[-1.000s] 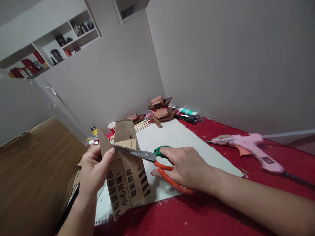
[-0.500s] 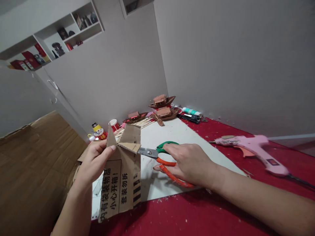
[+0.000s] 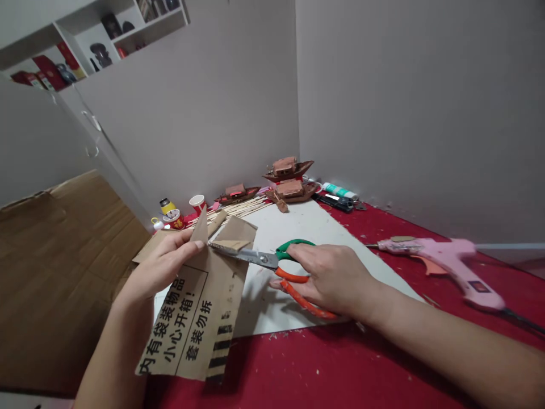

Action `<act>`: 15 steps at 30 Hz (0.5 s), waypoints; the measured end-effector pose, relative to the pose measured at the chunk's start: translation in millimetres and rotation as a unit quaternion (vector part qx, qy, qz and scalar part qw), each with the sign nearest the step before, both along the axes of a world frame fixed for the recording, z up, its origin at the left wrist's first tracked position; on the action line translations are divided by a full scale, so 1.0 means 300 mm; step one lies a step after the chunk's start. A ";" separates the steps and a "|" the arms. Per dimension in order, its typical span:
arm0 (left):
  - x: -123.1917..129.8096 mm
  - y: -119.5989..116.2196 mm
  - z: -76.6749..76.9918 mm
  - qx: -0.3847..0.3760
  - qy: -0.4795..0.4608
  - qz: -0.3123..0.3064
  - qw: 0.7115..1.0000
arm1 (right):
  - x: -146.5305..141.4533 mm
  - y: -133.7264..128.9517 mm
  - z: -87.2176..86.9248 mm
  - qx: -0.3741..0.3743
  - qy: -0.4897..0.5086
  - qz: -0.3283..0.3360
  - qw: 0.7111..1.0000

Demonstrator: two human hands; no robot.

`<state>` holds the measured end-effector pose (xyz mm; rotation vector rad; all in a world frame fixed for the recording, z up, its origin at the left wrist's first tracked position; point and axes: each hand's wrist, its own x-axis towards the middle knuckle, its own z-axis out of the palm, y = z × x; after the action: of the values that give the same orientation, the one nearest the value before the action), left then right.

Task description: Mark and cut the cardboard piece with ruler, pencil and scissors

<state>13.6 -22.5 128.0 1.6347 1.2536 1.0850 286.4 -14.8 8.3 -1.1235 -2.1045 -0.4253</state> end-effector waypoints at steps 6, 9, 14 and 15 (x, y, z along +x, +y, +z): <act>-0.018 0.037 -0.011 -0.029 -0.001 -0.051 0.998 | -0.004 0.002 -0.011 -0.039 -0.004 0.018 0.999; -0.025 0.048 -0.008 -0.057 0.007 -0.068 0.996 | -0.004 -0.003 -0.005 -0.055 -0.009 0.031 0.998; -0.019 0.044 0.018 -0.069 0.051 -0.070 0.994 | 0.000 -0.011 0.004 -0.033 -0.038 0.006 0.999; -0.018 0.043 0.024 -0.059 0.064 -0.073 0.994 | 0.000 -0.012 0.004 -0.032 -0.040 0.009 0.999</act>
<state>8.2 -9.6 135.1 1.6977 1.2343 0.8138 286.3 -18.3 9.6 -1.1394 -2.2102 -0.4019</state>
